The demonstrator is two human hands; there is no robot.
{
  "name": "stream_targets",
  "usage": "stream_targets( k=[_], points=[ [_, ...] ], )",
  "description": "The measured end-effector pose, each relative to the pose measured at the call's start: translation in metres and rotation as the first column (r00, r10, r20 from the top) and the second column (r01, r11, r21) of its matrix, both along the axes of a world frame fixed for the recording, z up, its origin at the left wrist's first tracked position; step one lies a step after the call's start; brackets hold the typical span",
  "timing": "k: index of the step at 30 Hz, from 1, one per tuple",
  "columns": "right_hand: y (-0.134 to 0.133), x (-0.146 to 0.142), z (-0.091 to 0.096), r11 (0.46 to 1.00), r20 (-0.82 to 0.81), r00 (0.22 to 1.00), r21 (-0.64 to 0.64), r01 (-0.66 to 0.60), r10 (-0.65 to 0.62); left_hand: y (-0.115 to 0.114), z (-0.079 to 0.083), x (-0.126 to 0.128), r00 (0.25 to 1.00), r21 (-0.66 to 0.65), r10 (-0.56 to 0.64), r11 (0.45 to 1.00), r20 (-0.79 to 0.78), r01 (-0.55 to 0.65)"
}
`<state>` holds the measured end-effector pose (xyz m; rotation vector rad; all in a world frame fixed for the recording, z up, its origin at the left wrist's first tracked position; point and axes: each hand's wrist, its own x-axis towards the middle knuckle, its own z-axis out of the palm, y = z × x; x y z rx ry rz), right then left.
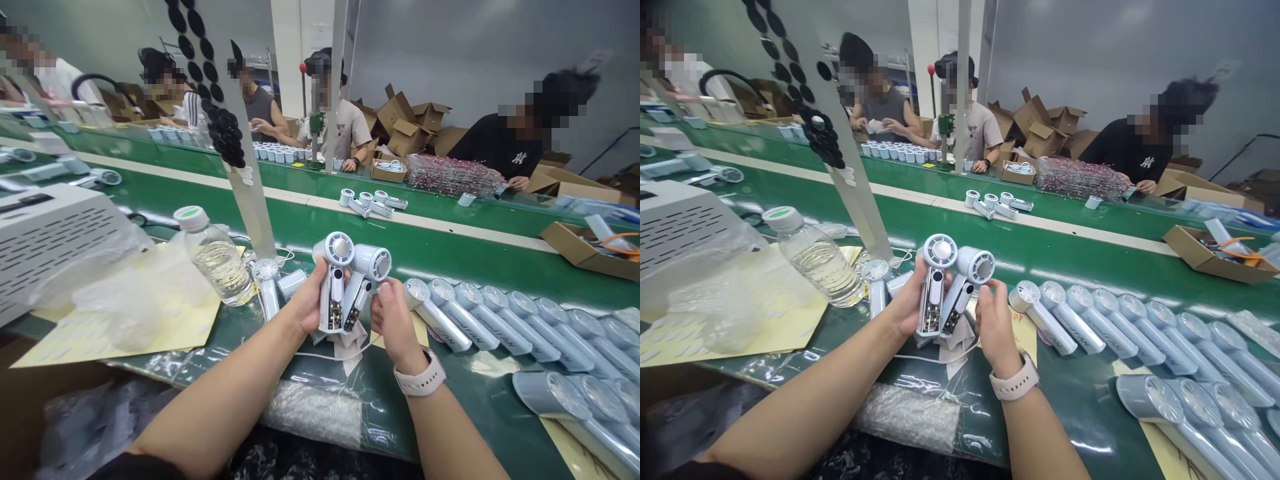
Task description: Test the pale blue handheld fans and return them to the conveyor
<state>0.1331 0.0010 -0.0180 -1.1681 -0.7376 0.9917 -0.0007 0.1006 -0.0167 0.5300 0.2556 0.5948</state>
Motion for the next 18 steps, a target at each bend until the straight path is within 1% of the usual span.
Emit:
stream_targets(
  k=[2, 4, 6, 7, 8, 10, 12, 13, 15, 18],
  points=[
    [-0.002, -0.004, 0.0, 1.0, -0.031, 0.999, -0.029, -0.01, 0.009, 0.004, 0.006, -0.004, 0.998, 0.011, 0.058, 0.998, 0.04, -0.058],
    [-0.002, -0.006, 0.0, 0.996, -0.032, 0.997, -0.066, -0.067, 0.065, 0.005, 0.011, -0.007, 0.995, 0.015, 0.06, 0.998, 0.076, -0.061],
    [-0.002, -0.007, 0.001, 0.99, 0.002, 0.993, -0.085, -0.115, 0.116, 0.006, 0.015, -0.008, 0.993, -0.004, 0.047, 0.999, 0.107, -0.047],
    [-0.002, -0.007, 0.002, 0.985, 0.026, 0.989, -0.092, -0.144, 0.147, 0.006, 0.016, -0.008, 0.991, -0.014, 0.062, 0.998, 0.118, -0.061],
    [-0.002, -0.007, 0.002, 0.978, 0.052, 0.981, -0.102, -0.183, 0.189, 0.006, 0.016, -0.008, 0.988, -0.019, 0.092, 0.996, 0.122, -0.09],
    [-0.003, -0.01, 0.003, 0.948, 0.089, 0.949, -0.129, -0.29, 0.302, 0.008, 0.015, -0.008, 0.978, 0.004, 0.183, 0.983, 0.102, -0.185],
    [-0.005, -0.015, 0.004, 0.912, 0.083, 0.914, -0.147, -0.382, 0.396, 0.009, 0.014, -0.008, 0.96, 0.076, 0.27, 0.958, 0.075, -0.275],
    [-0.005, -0.018, 0.003, 0.903, 0.071, 0.906, -0.143, -0.405, 0.417, 0.009, 0.015, -0.008, 0.952, 0.117, 0.297, 0.946, 0.07, -0.303],
    [-0.007, -0.025, 0.002, 0.911, 0.055, 0.913, -0.116, -0.395, 0.403, 0.008, 0.017, -0.009, 0.943, 0.182, 0.32, 0.926, 0.089, -0.332],
    [-0.008, -0.034, 0.0, 0.943, 0.055, 0.942, -0.062, -0.328, 0.332, 0.004, 0.022, -0.008, 0.931, 0.225, 0.338, 0.905, 0.139, -0.362]
  ],
)
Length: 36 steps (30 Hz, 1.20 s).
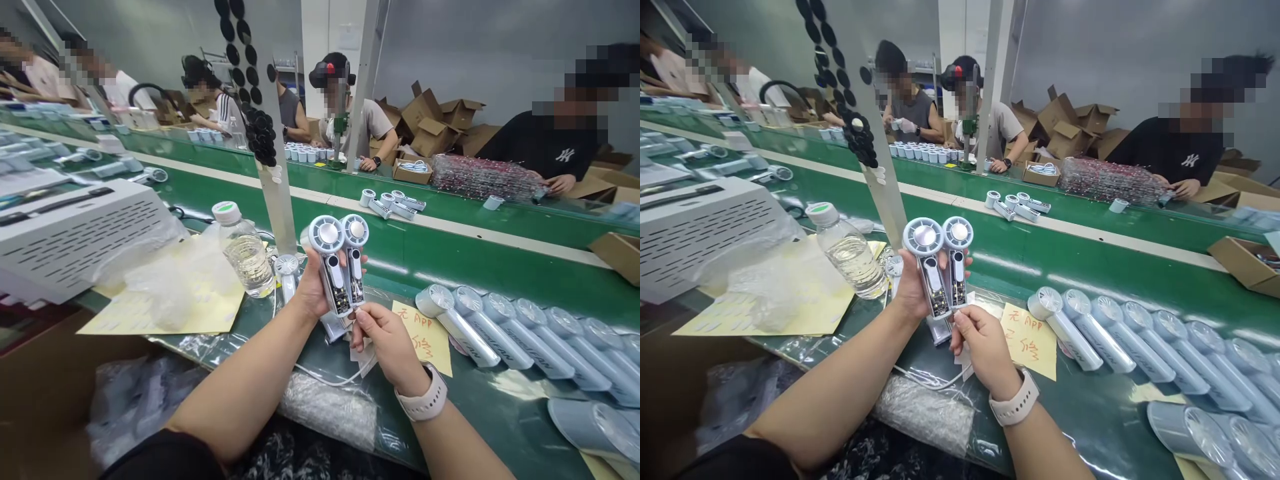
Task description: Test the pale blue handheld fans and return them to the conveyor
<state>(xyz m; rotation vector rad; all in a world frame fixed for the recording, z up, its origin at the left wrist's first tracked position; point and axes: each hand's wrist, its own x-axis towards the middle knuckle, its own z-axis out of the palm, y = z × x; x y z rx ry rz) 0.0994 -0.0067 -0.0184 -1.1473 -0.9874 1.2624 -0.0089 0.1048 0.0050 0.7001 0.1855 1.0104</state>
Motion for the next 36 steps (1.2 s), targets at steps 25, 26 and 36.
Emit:
stream_targets(
  k=[25, 26, 36],
  points=[
    [0.0, -0.007, -0.009, 0.99, 0.013, 0.992, 0.075, 0.12, -0.122, -0.008, -0.002, 0.004, 0.999, 0.004, 0.028, 1.0, -0.016, -0.028],
    [-0.001, -0.002, -0.008, 0.985, 0.074, 0.988, 0.114, 0.128, -0.137, -0.007, -0.002, 0.004, 0.999, -0.02, 0.045, 0.999, 0.007, -0.045],
    [0.004, 0.026, -0.024, 0.949, 0.866, 0.388, 0.285, 0.137, -0.316, 0.0, -0.001, 0.003, 0.995, -0.113, 0.095, 0.989, -0.029, -0.098]
  ],
)
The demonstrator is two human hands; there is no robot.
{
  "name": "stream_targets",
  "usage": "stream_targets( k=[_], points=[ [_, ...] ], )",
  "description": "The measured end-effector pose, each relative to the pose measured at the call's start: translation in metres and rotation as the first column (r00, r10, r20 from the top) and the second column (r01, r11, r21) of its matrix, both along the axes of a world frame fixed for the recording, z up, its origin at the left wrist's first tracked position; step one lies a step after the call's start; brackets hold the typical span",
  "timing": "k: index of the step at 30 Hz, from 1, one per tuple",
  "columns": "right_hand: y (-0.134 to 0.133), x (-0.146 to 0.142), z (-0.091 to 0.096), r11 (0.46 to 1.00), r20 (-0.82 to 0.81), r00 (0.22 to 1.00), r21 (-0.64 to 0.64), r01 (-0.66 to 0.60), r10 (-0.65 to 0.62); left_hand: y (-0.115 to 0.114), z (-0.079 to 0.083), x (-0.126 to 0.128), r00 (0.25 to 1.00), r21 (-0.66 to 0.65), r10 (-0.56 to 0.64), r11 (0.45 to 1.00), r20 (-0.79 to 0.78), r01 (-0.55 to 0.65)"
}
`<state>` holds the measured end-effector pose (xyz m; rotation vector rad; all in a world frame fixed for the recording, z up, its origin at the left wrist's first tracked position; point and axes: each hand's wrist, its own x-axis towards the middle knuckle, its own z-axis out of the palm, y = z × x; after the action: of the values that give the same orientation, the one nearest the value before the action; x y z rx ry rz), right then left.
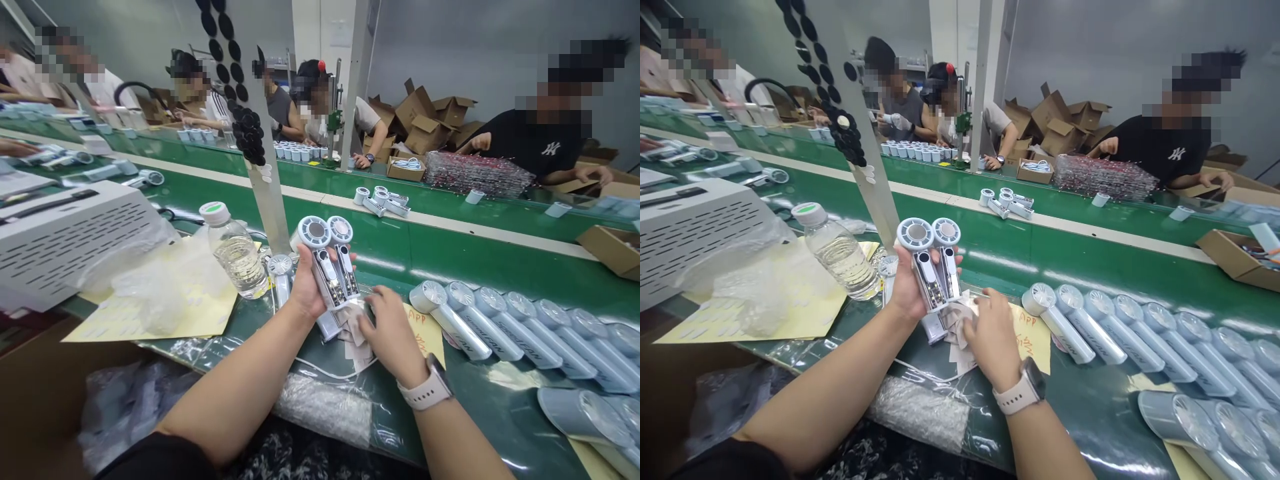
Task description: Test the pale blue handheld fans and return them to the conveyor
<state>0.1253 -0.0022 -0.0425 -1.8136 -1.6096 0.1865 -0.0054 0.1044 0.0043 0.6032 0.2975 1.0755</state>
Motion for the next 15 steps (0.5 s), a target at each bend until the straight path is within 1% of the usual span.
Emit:
stream_targets(
  k=[2, 3, 5, 7, 9, 10, 11, 13, 15],
  points=[
    [0.001, -0.001, -0.001, 0.997, 0.018, 0.997, -0.003, -0.081, 0.081, -0.004, 0.0, 0.002, 0.996, 0.01, -0.086, 0.996, -0.013, 0.086],
    [0.002, 0.001, 0.001, 0.997, -0.005, 0.997, 0.031, -0.078, 0.078, -0.006, 0.0, 0.002, 0.992, 0.017, -0.122, 0.992, -0.017, 0.123],
    [0.002, 0.01, 0.008, 0.984, -0.115, 0.993, 0.176, 0.027, -0.007, -0.009, -0.002, 0.003, 0.98, 0.03, -0.196, 0.98, -0.027, 0.197],
    [0.001, 0.023, 0.018, 0.927, -0.291, 0.953, 0.326, 0.185, -0.087, -0.013, -0.005, 0.004, 0.954, 0.041, -0.296, 0.954, -0.044, 0.298],
    [-0.001, 0.034, 0.027, 0.872, -0.475, 0.875, 0.387, 0.3, -0.09, -0.018, -0.009, 0.006, 0.902, 0.046, -0.426, 0.902, -0.078, 0.43],
    [-0.001, 0.038, 0.031, 0.863, -0.552, 0.832, 0.388, 0.324, -0.064, -0.021, -0.012, 0.008, 0.864, 0.045, -0.493, 0.866, -0.101, 0.499],
    [-0.002, 0.04, 0.034, 0.87, -0.62, 0.784, 0.37, 0.325, -0.029, -0.025, -0.014, 0.009, 0.827, 0.042, -0.548, 0.83, -0.123, 0.556],
    [-0.002, 0.041, 0.039, 0.912, -0.742, 0.668, 0.307, 0.274, 0.049, -0.031, -0.017, 0.011, 0.774, 0.035, -0.615, 0.779, -0.15, 0.626],
    [-0.003, 0.039, 0.042, 0.958, -0.855, 0.506, 0.227, 0.177, 0.109, -0.034, -0.017, 0.012, 0.753, 0.043, -0.639, 0.757, -0.158, 0.652]
  ],
)
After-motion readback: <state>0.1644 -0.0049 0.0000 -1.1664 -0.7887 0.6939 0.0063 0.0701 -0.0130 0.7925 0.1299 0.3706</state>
